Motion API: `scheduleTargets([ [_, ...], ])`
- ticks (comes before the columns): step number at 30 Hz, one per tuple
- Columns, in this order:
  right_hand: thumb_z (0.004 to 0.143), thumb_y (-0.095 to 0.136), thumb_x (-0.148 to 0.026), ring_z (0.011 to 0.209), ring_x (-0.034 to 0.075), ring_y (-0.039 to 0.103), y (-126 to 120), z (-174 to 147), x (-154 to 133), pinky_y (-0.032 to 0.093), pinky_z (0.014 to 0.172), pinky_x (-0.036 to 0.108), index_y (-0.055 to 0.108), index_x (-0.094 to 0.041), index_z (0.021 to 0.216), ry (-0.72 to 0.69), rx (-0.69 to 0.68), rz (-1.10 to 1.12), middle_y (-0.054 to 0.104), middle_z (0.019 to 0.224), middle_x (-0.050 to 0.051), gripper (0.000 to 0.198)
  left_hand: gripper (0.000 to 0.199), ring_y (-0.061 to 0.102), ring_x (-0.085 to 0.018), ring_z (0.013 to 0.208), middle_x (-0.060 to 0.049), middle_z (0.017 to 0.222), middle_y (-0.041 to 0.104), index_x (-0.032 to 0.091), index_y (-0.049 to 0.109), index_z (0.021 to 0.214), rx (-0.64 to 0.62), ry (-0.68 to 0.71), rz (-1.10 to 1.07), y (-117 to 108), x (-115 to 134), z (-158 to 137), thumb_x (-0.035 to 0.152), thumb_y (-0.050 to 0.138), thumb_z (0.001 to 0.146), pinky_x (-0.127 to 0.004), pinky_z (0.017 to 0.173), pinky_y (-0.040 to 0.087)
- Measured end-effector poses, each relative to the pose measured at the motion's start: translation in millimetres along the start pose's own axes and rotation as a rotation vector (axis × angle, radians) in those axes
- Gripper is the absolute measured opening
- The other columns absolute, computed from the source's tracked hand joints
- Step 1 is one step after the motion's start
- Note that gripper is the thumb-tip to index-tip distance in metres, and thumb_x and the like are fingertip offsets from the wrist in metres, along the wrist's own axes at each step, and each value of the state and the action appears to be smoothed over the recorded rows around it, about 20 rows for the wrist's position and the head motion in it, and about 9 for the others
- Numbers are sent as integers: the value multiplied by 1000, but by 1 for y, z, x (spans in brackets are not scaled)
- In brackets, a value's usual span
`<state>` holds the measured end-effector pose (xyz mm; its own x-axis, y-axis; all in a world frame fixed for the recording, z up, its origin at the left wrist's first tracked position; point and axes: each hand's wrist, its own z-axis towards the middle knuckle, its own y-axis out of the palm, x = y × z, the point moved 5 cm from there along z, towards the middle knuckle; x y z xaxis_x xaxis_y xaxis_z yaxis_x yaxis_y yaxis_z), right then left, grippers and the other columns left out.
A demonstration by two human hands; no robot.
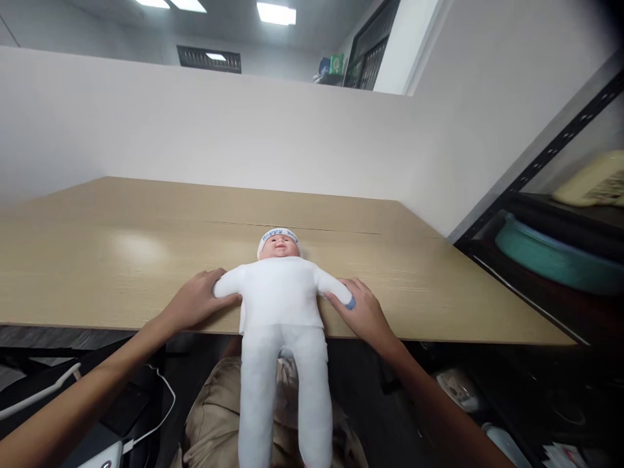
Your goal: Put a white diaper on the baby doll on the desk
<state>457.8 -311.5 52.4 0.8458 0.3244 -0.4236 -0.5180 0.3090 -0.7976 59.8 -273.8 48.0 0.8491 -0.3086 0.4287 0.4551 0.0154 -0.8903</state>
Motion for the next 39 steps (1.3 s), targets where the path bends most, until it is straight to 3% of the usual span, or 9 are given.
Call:
scheduleTargets([
  [5, 110, 55, -58, 109, 35, 69, 20, 28, 15, 53, 98, 49, 68, -24, 118, -28, -15, -16, 76, 115, 12, 37, 54, 70, -34, 99, -11, 105, 78, 23, 68, 106, 57, 46, 77, 5, -8, 27, 74, 54, 101, -40, 80, 47],
  [12, 111, 50, -63, 104, 34, 70, 56, 119, 45, 54, 94, 47, 69, -24, 114, -77, -56, -27, 76, 110, 11, 44, 59, 71, -36, 94, -13, 101, 79, 22, 70, 111, 212, -6, 367, 7, -41, 118, 78, 49, 103, -45, 87, 44],
  [19, 110, 46, -70, 112, 37, 69, 83, 191, 73, 54, 100, 51, 71, -22, 122, -109, 13, -61, 77, 119, 15, 55, 61, 69, -41, 112, -19, 116, 79, 20, 71, 128, 361, -44, 303, 17, -66, 195, 74, 56, 103, -48, 98, 41],
  [30, 109, 39, -77, 111, 38, 68, 112, 285, 112, 54, 100, 53, 73, -21, 119, -109, 63, -112, 76, 120, 18, 66, 68, 66, -41, 110, -18, 111, 77, 19, 71, 120, 422, -15, 310, 24, -96, 301, 82, 57, 98, -50, 98, 41],
  [35, 109, 45, -74, 109, 37, 68, 116, 299, 121, 54, 100, 53, 73, -22, 124, -143, 34, -109, 78, 118, 16, 61, 72, 64, -39, 118, -17, 127, 75, 19, 67, 134, 302, 167, 198, 21, -123, 311, 81, 55, 100, -49, 103, 45],
  [39, 107, 53, -69, 115, 38, 68, 107, 288, 134, 52, 103, 53, 65, -26, 149, -198, -52, -64, 77, 128, 14, 62, 72, 66, -37, 120, -13, 133, 75, 23, 65, 146, 231, 260, 142, 4, -156, 293, 78, 61, 99, -49, 106, 47],
])
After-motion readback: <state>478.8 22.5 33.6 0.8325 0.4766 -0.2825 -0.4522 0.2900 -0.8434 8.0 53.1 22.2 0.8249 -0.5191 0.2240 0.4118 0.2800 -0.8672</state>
